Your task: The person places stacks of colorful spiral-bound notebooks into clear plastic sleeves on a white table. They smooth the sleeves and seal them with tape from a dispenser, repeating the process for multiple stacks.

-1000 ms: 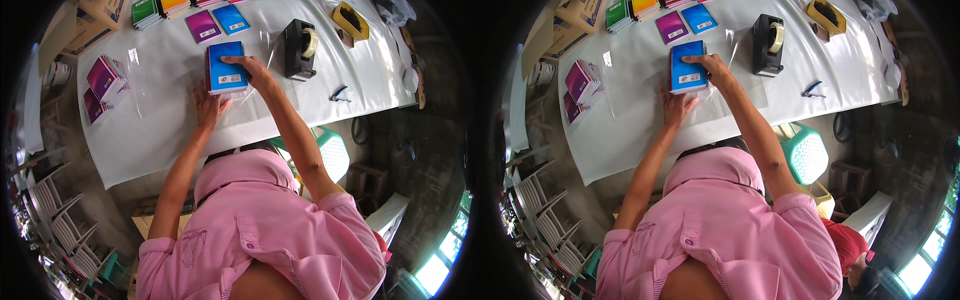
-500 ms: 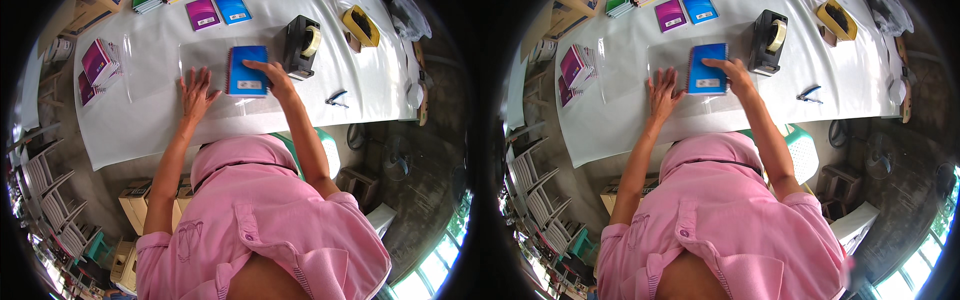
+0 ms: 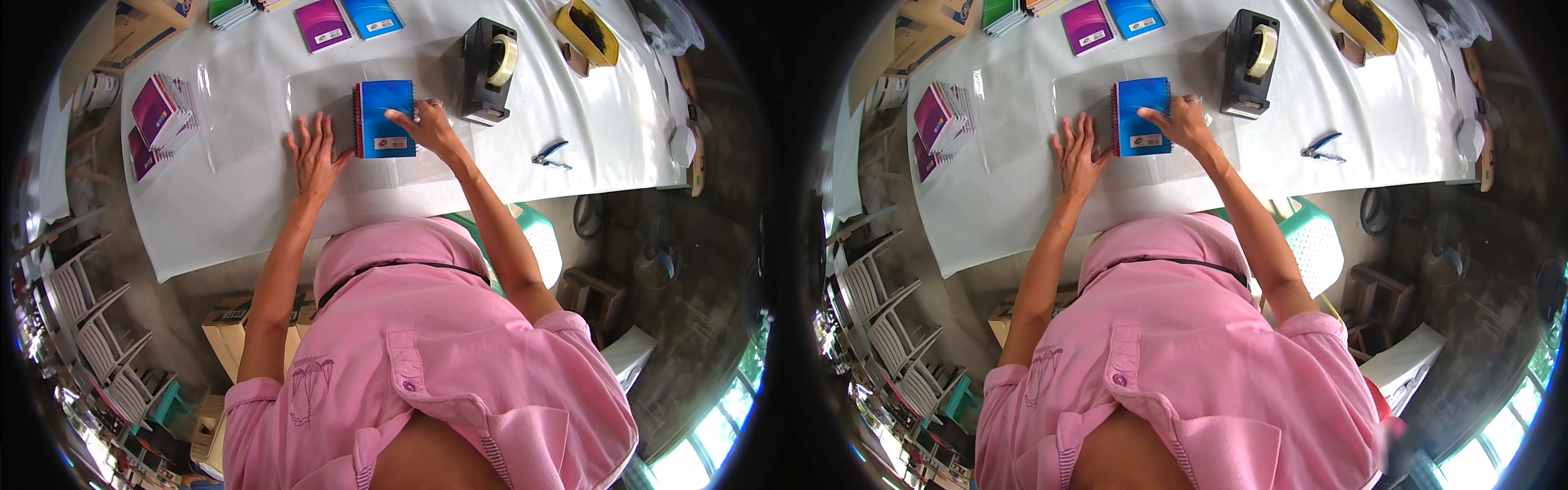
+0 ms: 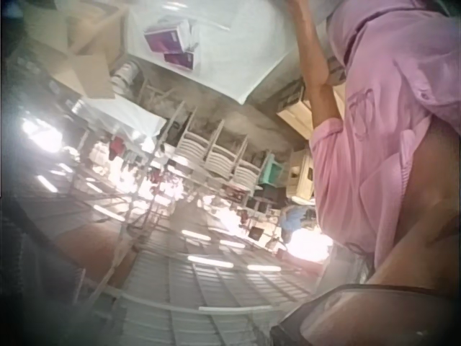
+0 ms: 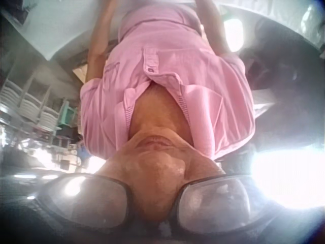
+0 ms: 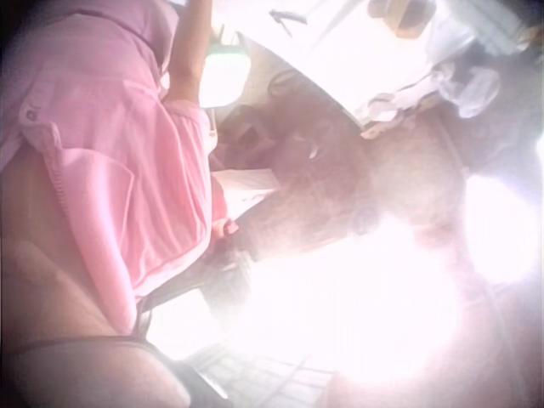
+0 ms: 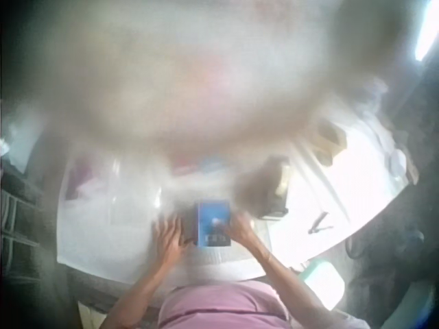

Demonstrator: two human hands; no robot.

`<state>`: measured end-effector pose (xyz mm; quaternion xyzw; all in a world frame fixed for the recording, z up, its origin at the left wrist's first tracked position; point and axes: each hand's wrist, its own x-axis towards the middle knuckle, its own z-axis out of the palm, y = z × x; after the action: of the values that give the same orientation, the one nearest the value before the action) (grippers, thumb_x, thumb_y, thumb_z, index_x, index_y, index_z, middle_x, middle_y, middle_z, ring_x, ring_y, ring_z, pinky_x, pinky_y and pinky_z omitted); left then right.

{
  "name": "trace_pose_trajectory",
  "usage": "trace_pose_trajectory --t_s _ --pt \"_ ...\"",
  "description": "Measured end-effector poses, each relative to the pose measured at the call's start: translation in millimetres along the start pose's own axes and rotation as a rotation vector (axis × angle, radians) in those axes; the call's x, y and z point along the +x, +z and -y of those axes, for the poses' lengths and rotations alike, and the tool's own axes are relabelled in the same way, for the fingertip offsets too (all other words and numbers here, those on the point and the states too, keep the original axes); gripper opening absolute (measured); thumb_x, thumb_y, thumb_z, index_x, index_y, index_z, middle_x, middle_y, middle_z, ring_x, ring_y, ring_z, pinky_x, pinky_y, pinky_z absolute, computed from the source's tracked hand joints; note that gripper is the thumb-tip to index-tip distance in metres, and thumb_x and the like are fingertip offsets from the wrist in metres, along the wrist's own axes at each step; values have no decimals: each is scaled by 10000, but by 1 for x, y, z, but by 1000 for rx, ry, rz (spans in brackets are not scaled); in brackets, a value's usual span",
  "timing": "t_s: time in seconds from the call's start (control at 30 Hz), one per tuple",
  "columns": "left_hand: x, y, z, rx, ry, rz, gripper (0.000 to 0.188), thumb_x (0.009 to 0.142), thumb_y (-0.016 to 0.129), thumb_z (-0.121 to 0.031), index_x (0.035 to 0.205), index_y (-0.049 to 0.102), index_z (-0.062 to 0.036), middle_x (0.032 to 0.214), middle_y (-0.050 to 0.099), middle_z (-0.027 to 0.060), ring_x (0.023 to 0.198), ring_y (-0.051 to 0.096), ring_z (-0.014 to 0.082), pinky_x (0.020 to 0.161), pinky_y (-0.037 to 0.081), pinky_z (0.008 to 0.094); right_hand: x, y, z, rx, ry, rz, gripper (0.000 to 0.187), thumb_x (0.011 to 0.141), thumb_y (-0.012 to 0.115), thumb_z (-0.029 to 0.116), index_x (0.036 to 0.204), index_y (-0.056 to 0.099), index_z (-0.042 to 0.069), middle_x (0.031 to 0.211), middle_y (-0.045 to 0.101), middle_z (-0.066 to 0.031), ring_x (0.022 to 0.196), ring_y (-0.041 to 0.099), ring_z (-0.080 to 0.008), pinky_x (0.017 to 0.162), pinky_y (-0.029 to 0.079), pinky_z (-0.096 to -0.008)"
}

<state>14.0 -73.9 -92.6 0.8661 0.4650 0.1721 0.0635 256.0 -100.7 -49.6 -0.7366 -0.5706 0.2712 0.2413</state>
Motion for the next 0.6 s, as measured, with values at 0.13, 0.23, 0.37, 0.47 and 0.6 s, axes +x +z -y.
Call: trace_pose_trajectory --t_s 0.13,0.23,0.37,0.47,0.6 --pt "-1 3 1 1 -9 -26 774 802 684 -457 1411 406 -69 1467 409 69 1409 255 359 1087 177 608 -29 -9 -26 -40 -203 -86 370 923 584 196 1138 549 -104 1097 601 -273 1044 517 -399 926 410 -458" --pt "-2 3 2 1 -7 -29 763 813 668 -470 1412 408 -74 1469 407 66 1409 258 351 1093 170 603 -42 -24 -35 -94 -267 -109 320 897 564 56 1202 539 -36 1086 607 -224 975 521 -383 894 417 -444" --pt "-2 6 3 -33 -3 -47 754 821 659 -450 1429 391 -93 1492 376 62 1418 242 338 1104 158 584 -44 -33 -54 -97 -389 -61 299 866 622 60 1163 598 34 961 573 -138 922 520 -326 851 427 -395" --pt "-2 8 2 -39 0 -36 742 822 656 -440 1431 397 -105 1504 359 55 1426 227 332 1106 154 578 -42 -30 -54 -50 -362 -27 231 837 669 90 1066 649 66 965 563 -121 923 513 -303 860 425 -395" --pt "-3 8 4 -21 7 -35 713 829 644 -458 1412 432 -107 1509 349 48 1428 220 331 1108 146 579 -45 -15 -11 77 14 -128 215 825 715 189 991 662 63 1080 541 -109 930 579 -276 798 484 -404"
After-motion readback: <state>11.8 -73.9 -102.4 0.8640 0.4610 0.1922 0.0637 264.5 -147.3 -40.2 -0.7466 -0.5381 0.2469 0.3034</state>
